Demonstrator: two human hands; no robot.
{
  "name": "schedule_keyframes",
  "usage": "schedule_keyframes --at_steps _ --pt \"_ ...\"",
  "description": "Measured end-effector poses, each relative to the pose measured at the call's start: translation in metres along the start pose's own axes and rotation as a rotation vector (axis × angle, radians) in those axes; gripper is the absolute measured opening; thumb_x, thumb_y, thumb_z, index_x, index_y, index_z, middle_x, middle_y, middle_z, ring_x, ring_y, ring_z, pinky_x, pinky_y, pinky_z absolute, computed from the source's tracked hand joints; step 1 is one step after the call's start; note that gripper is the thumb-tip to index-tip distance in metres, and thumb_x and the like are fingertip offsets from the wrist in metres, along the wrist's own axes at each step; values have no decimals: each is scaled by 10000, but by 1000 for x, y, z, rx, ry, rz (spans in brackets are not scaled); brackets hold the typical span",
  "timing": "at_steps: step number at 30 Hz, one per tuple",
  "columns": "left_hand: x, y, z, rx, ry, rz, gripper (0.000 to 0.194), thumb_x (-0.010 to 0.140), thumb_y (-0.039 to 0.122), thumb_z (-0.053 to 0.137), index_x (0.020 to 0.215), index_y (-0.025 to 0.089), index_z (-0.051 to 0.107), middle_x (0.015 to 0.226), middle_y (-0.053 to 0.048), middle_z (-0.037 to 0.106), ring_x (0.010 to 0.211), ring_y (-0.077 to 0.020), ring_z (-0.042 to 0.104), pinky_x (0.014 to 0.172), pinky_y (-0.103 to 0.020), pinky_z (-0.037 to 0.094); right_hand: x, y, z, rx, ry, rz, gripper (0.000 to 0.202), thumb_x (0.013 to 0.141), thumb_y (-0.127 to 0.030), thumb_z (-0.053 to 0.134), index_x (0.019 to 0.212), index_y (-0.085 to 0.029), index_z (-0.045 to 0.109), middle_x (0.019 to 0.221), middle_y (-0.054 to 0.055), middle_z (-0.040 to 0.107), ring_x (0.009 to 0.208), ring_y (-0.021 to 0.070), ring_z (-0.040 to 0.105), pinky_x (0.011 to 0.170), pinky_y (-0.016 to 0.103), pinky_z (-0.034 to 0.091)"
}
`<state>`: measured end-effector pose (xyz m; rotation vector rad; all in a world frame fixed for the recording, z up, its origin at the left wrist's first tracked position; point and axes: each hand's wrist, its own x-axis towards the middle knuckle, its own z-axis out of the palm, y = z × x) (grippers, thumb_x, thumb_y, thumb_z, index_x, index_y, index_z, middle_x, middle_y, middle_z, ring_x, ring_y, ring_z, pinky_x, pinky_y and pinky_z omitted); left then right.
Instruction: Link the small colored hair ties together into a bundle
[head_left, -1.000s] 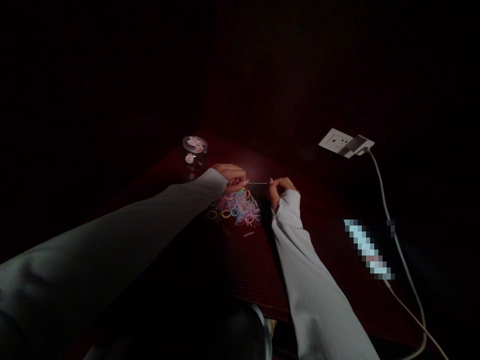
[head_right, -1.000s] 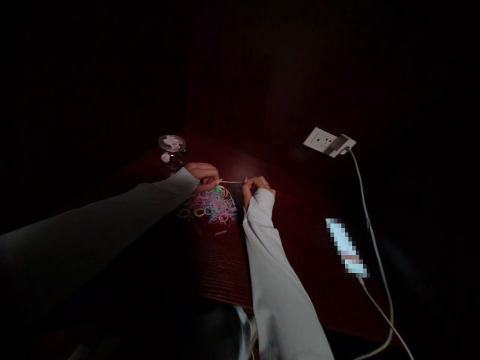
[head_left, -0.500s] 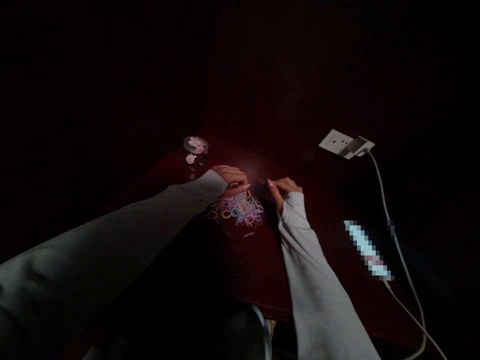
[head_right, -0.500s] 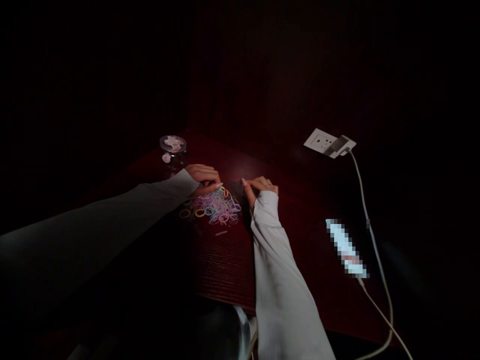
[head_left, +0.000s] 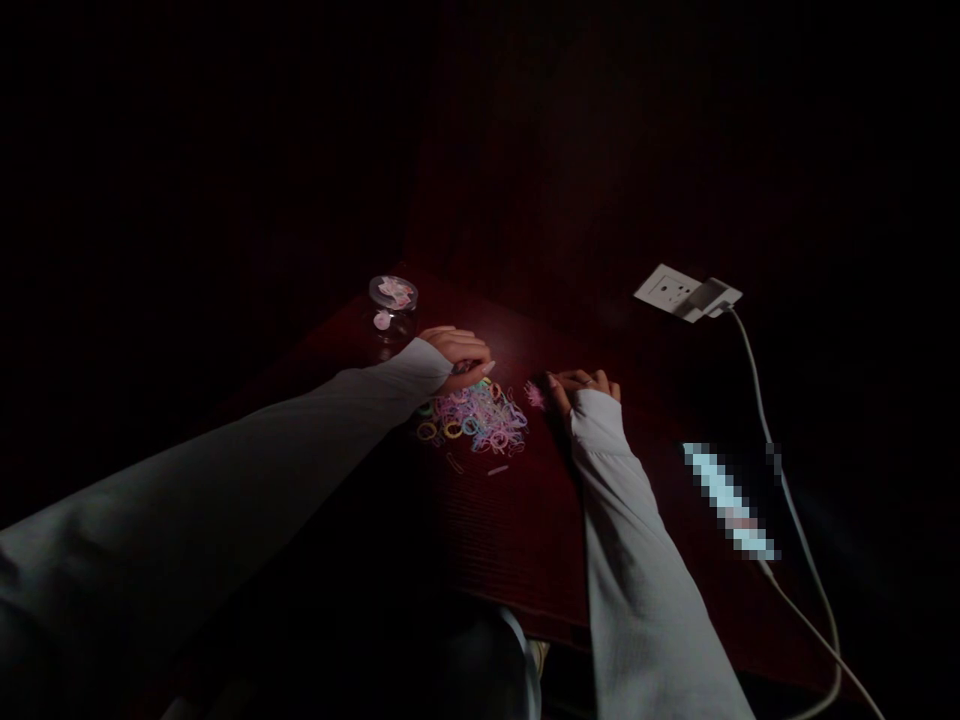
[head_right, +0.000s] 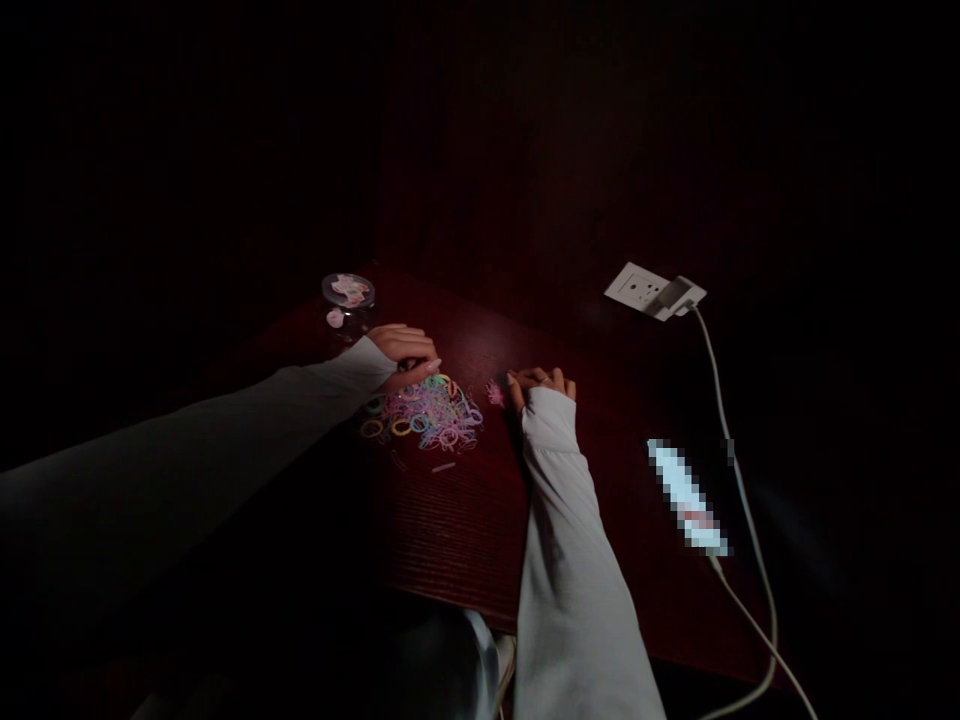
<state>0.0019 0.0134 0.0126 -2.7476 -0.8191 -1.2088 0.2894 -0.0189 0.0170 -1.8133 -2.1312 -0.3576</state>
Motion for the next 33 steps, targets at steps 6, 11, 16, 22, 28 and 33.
schedule_keyframes --at_steps 6,11,16,22,28,33 --pt "1 0 -1 0 1 -8 345 1030 330 416 788 204 627 688 21 626 681 -129 528 741 -276 383 0 -12 3 143 28 -177 352 1019 -328 516 1283 -329 749 1152 74 733 1035 276 504 897 428 387" --pt "1 -1 0 -7 14 -9 338 1022 322 425 765 206 611 682 18 627 680 -134 529 727 -279 381 -1 -20 7 163 -48 -292 366 912 -133 589 1102 -359 805 1194 40 709 1048 274 483 907 431 389" --pt "1 -1 1 -5 10 -10 336 1017 311 432 742 206 596 672 19 621 674 -134 523 725 -280 383 0 -14 11 211 -60 -312 320 907 -131 589 1006 -317 830 1158 61 720 1023 276 472 907 437 383" --pt "1 -8 11 3 47 -6 380 1016 345 423 701 203 584 628 17 585 651 -136 509 706 -284 375 -1 -4 4 220 -1 -220 244 903 -181 611 868 -285 829 1087 70 725 1019 277 471 895 443 357" --pt "1 -18 15 -12 45 21 400 1029 352 402 721 202 608 621 20 571 648 -130 510 686 -281 357 1 -15 -2 269 87 -246 229 900 -189 607 883 -285 814 1046 64 736 1004 275 496 891 439 362" --pt "1 -10 10 13 42 -2 415 1038 336 382 700 204 584 635 11 572 670 -141 514 704 -291 371 -7 -50 -17 365 76 -343 231 958 -271 582 1004 -302 806 1005 40 744 999 252 517 944 425 384"
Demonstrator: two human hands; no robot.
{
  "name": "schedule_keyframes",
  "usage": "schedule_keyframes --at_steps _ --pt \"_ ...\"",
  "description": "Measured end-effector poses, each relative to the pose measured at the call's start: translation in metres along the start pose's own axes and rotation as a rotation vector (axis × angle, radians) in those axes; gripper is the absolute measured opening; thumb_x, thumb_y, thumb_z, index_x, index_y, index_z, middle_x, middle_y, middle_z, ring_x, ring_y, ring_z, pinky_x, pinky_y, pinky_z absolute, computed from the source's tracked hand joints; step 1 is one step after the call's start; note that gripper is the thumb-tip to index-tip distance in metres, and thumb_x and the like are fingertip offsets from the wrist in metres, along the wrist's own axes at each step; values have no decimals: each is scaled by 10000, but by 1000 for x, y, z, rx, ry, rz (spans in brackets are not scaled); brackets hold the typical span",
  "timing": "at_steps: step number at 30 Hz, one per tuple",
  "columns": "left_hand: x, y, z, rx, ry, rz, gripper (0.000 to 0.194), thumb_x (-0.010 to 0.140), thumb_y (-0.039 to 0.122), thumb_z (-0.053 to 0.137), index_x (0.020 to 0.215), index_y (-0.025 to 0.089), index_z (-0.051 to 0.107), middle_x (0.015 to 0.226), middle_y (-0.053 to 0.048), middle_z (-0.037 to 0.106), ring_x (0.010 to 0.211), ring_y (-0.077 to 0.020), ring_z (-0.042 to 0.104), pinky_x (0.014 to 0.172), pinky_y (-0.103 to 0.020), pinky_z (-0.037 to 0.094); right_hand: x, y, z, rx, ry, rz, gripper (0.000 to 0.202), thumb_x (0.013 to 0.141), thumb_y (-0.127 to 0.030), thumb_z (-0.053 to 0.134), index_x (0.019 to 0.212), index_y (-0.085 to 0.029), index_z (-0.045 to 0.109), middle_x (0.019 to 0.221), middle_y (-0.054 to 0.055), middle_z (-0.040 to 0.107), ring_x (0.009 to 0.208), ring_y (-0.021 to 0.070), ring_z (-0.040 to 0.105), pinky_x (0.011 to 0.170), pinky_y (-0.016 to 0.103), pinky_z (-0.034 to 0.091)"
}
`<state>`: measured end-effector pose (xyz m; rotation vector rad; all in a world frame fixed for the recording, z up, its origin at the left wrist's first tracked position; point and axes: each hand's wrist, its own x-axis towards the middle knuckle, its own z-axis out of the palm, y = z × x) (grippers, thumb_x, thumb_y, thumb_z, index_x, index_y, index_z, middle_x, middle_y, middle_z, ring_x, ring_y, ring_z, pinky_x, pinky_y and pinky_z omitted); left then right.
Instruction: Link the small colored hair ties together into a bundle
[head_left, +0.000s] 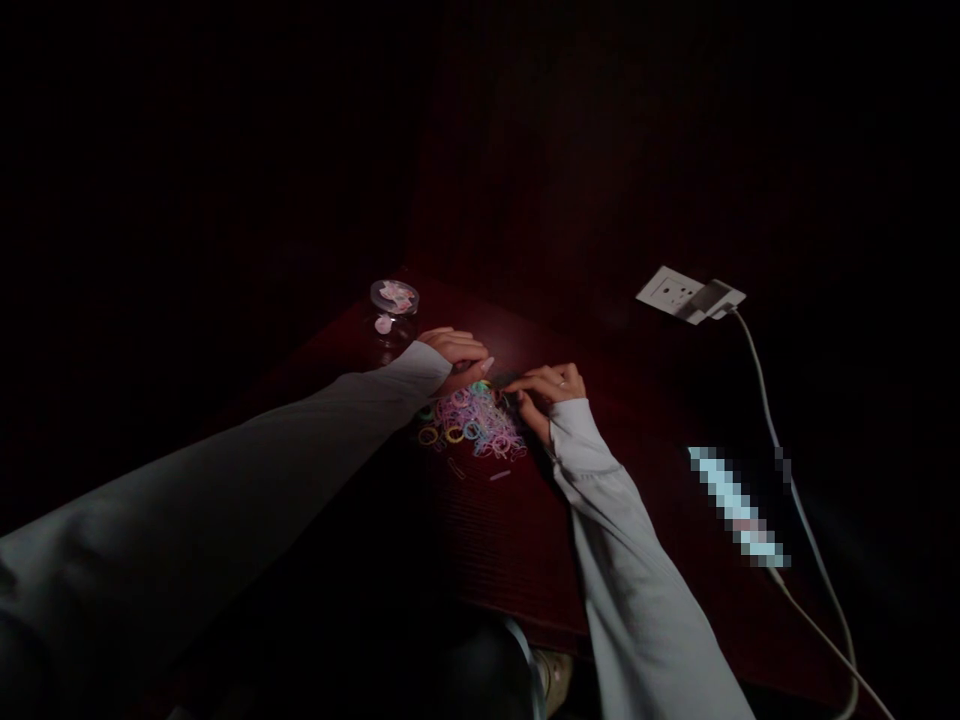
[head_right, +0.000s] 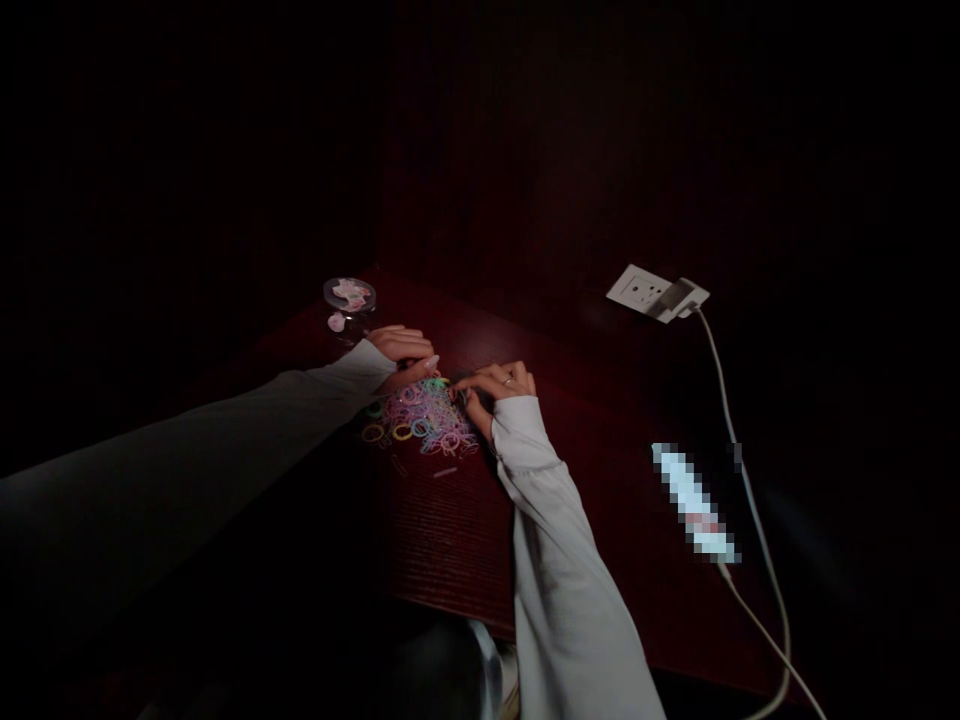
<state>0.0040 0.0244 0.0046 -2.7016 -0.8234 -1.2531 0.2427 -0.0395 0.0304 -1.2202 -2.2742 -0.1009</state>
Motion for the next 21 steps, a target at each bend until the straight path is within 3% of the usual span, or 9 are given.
schedule_keyframes --at_steps 6,11,21 --pt "1 4 -2 26 28 1 409 1039 334 377 692 208 553 642 6 599 675 -147 521 704 -298 379 1 -27 -2 118 -121 -81 201 935 -313 622 1001 -305 812 1025 35 741 1009 246 519 951 414 412" --pt "0 2 0 33 26 13 423 1048 340 362 697 205 556 679 0 634 706 -148 545 711 -298 377 1 -19 8 41 -121 -81 192 941 -354 643 891 -278 812 989 45 751 994 251 508 890 414 400" --pt "1 1 3 10 1 0 446 1046 357 366 687 201 580 628 11 572 670 -139 502 708 -293 352 2 -9 15 -27 -121 -55 153 945 -398 692 912 -305 810 983 40 744 995 255 515 890 403 385"
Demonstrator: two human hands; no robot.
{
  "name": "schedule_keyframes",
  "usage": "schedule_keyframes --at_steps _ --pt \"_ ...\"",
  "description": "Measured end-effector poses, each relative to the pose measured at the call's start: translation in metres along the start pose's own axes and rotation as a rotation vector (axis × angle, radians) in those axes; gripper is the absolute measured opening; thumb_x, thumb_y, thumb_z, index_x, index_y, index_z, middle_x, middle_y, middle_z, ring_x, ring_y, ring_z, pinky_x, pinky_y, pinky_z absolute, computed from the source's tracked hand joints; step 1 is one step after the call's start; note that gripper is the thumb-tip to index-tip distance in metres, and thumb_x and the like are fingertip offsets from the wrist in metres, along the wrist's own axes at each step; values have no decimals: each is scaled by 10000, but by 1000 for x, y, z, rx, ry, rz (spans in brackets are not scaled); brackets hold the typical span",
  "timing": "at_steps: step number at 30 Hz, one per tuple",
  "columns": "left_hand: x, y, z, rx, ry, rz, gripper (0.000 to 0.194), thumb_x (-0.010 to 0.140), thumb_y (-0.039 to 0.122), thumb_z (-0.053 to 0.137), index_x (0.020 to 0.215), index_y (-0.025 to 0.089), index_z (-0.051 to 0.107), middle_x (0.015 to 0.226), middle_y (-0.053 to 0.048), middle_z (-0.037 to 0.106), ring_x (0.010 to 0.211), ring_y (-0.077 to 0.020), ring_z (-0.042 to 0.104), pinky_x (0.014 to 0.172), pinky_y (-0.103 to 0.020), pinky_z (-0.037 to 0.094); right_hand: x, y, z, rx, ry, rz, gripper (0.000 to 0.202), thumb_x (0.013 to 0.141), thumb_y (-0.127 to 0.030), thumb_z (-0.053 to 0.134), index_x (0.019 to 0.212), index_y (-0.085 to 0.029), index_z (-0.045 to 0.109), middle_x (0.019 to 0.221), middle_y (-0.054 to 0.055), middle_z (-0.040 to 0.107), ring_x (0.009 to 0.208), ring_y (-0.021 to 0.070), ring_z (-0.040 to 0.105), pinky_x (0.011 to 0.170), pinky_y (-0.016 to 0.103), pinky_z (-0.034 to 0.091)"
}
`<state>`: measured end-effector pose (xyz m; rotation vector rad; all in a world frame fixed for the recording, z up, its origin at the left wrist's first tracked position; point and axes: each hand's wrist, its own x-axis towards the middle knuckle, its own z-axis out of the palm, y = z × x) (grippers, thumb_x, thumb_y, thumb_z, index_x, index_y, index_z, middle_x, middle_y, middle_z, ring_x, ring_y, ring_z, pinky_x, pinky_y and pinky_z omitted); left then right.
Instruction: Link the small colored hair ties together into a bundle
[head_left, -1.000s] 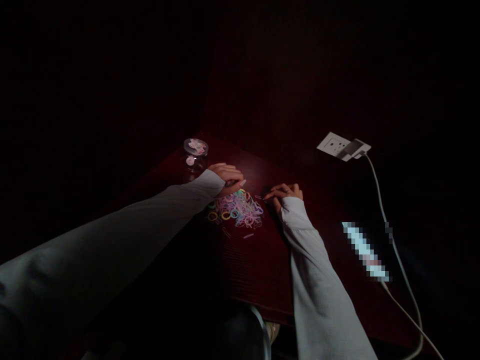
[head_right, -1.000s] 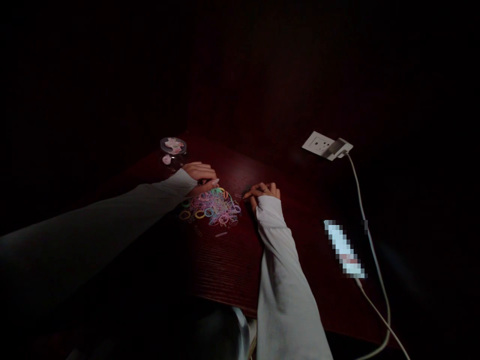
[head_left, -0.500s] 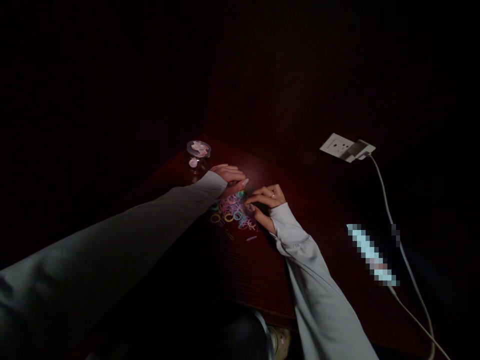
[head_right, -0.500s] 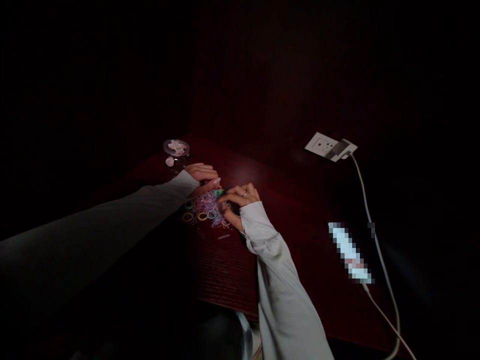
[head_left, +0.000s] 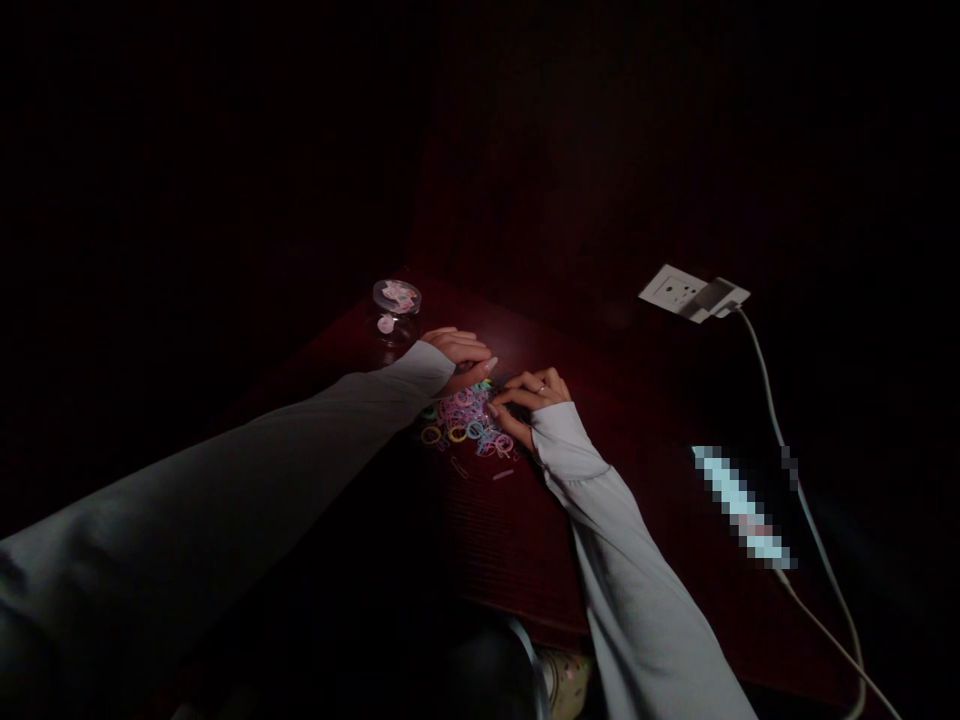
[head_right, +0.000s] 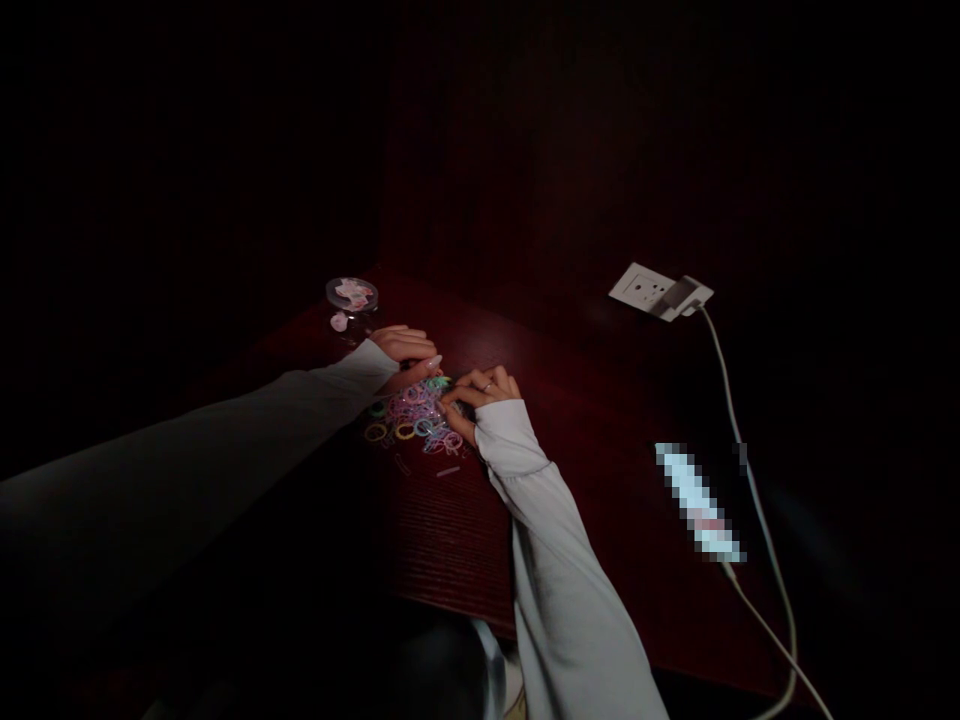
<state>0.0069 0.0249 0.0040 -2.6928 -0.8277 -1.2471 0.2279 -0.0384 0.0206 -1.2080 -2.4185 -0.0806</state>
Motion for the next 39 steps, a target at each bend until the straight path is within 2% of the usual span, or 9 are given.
schedule_keyframes --at_steps 4,9,13,16,19,23,29,35,39 --pt "0 -1 2 -13 -1 14 455 1053 357 354 684 200 569 621 12 568 665 -138 496 701 -296 340 1 -1 1 -13 -15 2 189 908 -466 737 941 -290 801 981 51 744 982 262 520 881 397 390" --pt "1 -7 14 -3 66 2 463 1026 381 380 614 197 489 563 17 531 613 -135 462 666 -307 317 1 1 2 -54 10 14 242 869 -503 772 983 -291 798 995 59 735 996 274 527 883 403 396" --pt "2 -11 20 15 67 -2 456 1008 384 400 600 199 488 554 17 554 608 -137 472 658 -303 333 0 0 2 -7 -57 -16 212 880 -475 766 991 -299 800 1052 59 737 1006 271 525 895 403 404" --pt "2 -11 21 25 58 -18 461 1002 387 415 587 197 480 545 17 555 608 -136 474 662 -300 341 0 -1 2 37 -55 -37 150 901 -423 746 945 -289 799 1076 54 734 1028 267 515 924 404 397" --pt "1 -8 18 25 65 -19 458 1000 377 421 583 194 477 538 20 547 606 -133 472 676 -301 343 0 -2 4 55 -22 -28 81 892 -355 752 908 -288 796 1064 47 727 1030 261 510 934 405 391" --pt "-1 -3 10 8 54 26 443 1033 335 378 637 196 520 606 16 605 658 -134 514 708 -295 366 1 -1 8 79 29 -9 24 856 -292 777 859 -276 795 1015 44 718 991 248 512 922 402 395" --pt "0 -2 8 10 77 53 409 1012 336 394 655 197 537 607 15 587 641 -134 521 673 -288 363 0 -4 2 143 84 -42 70 889 -320 750 918 -276 796 996 35 720 986 238 532 948 414 397" --pt "-1 7 -5 -122 -53 45 243 981 324 468 941 218 683 780 16 673 693 -126 565 743 -258 425 -1 -9 -9 176 74 -2 81 901 -307 724 942 -282 790 1043 40 731 1035 251 541 967 430 404" --pt "-1 8 -6 -117 -91 89 283 998 336 458 902 213 694 823 -7 701 769 -146 591 764 -270 426 0 -9 -11 194 93 42 82 911 -324 713 917 -284 784 1041 41 732 1051 257 541 964 434 409"
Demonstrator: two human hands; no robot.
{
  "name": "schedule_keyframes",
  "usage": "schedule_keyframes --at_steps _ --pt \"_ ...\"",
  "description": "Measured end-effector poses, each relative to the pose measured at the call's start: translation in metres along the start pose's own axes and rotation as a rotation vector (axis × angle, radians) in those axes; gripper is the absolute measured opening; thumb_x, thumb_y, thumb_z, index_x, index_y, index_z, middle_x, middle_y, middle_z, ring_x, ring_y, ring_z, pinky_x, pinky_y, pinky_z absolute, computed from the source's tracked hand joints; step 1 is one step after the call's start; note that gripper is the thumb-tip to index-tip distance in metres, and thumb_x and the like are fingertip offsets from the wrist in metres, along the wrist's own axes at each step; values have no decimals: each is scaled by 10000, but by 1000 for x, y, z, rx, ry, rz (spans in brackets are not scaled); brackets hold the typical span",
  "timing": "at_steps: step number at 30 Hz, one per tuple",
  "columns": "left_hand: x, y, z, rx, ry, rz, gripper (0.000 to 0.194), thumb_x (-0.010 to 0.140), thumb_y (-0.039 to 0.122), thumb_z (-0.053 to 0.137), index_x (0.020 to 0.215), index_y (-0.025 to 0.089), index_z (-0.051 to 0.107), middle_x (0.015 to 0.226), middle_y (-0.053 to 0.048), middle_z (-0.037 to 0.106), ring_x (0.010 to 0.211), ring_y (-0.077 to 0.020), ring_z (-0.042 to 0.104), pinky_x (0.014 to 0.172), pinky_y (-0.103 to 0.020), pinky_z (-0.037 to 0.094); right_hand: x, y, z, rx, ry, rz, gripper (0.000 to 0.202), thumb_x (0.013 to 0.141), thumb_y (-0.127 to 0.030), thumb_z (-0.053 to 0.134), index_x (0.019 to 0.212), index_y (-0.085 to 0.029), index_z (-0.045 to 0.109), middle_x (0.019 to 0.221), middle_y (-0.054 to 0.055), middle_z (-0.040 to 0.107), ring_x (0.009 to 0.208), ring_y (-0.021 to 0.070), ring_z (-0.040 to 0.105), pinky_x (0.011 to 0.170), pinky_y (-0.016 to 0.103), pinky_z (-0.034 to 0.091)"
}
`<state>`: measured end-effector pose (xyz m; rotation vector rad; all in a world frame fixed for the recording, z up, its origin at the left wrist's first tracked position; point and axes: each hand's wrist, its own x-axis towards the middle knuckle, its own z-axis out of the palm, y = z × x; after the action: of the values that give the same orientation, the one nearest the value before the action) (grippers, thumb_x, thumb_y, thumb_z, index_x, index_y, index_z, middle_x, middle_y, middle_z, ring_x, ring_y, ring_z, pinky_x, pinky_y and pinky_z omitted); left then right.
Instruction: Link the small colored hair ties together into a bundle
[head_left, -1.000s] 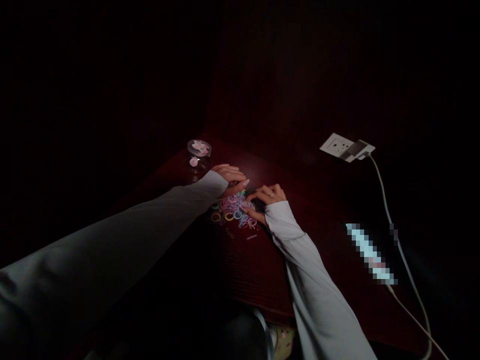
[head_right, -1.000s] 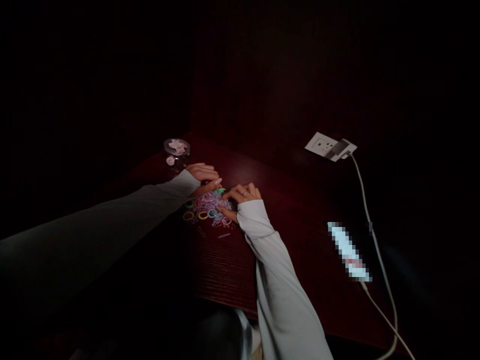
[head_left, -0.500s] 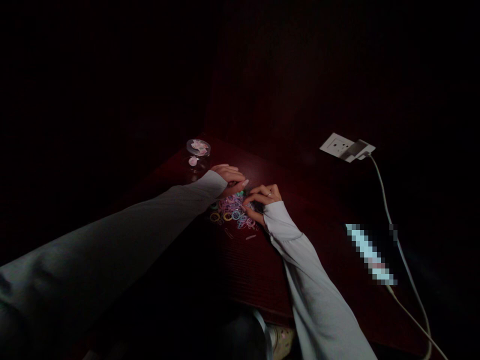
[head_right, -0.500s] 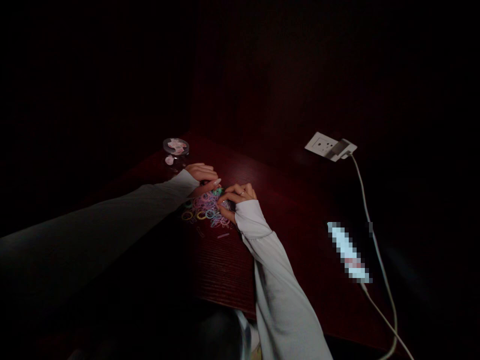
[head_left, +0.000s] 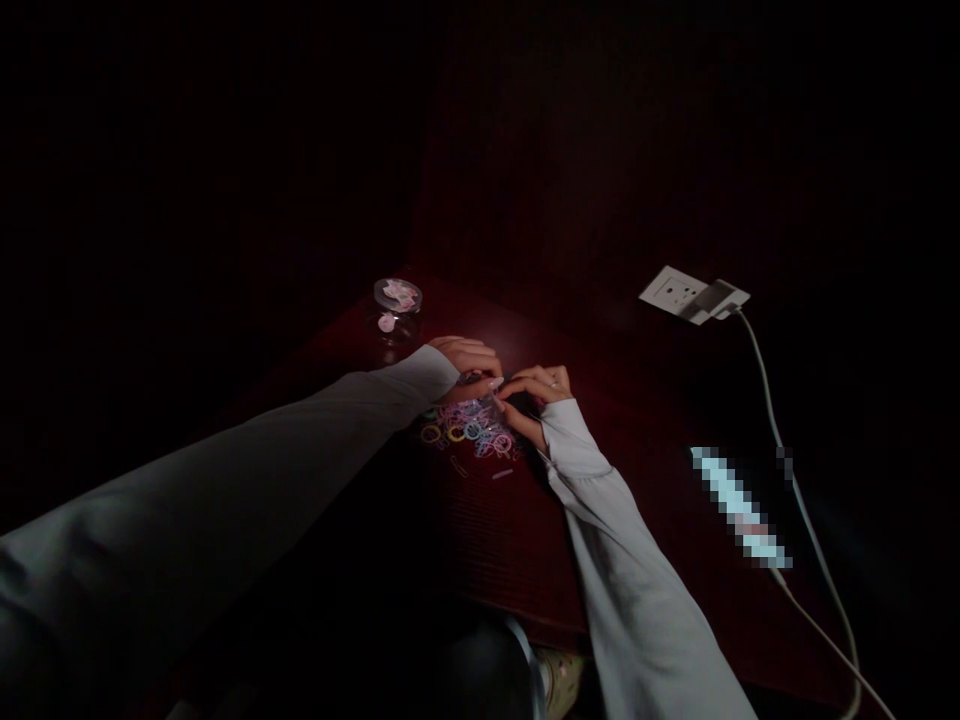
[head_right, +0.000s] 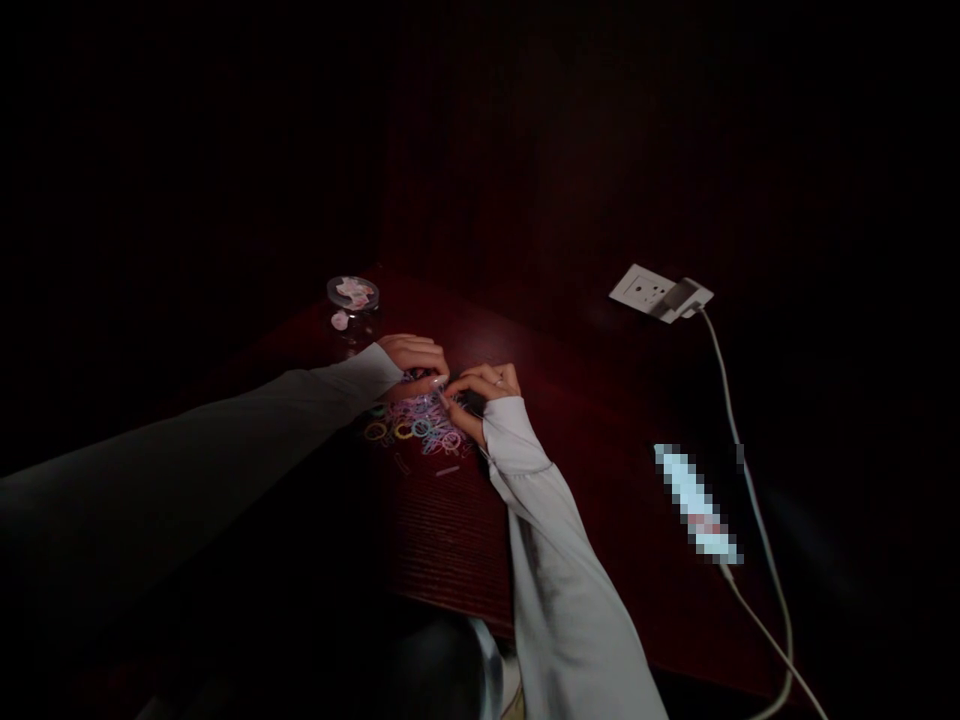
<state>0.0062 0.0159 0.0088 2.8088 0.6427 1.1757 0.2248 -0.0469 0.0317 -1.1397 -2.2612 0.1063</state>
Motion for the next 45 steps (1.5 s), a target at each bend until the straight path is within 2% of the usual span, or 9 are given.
schedule_keyframes --at_steps 5,13,23,28,35,42,45 --pt "1 -1 1 22 -39 -4 330 1023 350 438 866 211 693 825 -16 703 795 -151 590 770 -272 429 0 0 -1 17 28 20 99 926 -320 692 909 -274 778 1016 45 736 1032 251 557 946 422 421" --pt "3 -4 0 -43 -79 17 296 1028 373 473 914 210 692 791 -2 667 753 -135 558 749 -253 413 0 0 2 49 21 28 156 938 -397 694 939 -275 790 995 57 732 1014 257 557 918 413 433" --pt "2 -10 4 -39 -41 8 330 1049 362 441 836 202 636 721 7 603 703 -134 525 697 -259 387 -3 4 8 -20 -84 44 230 937 -486 693 921 -275 783 985 43 744 966 249 526 925 395 396" --pt "2 -10 5 -38 -30 13 313 1034 340 463 804 204 624 701 12 595 687 -131 523 689 -259 387 -2 2 5 -29 -49 71 257 941 -520 686 955 -288 796 997 48 743 990 257 531 944 408 403" --pt "2 -9 7 -27 -28 8 299 1016 328 469 796 207 631 697 16 605 682 -129 534 686 -258 395 -1 2 5 -19 9 59 262 994 -478 617 972 -313 819 987 49 752 986 260 549 941 433 422" --pt "1 -7 7 29 -13 -24 325 1007 337 463 759 210 630 684 11 629 684 -133 544 695 -259 411 -1 11 4 -56 -2 44 234 983 -453 637 969 -305 817 989 52 744 1021 262 556 933 430 431" --pt "0 -6 5 44 -16 -34 372 1004 342 463 677 204 576 643 10 600 658 -128 535 674 -255 400 -1 16 2 -79 43 52 247 981 -477 639 966 -305 816 967 49 739 1004 259 559 911 421 430"
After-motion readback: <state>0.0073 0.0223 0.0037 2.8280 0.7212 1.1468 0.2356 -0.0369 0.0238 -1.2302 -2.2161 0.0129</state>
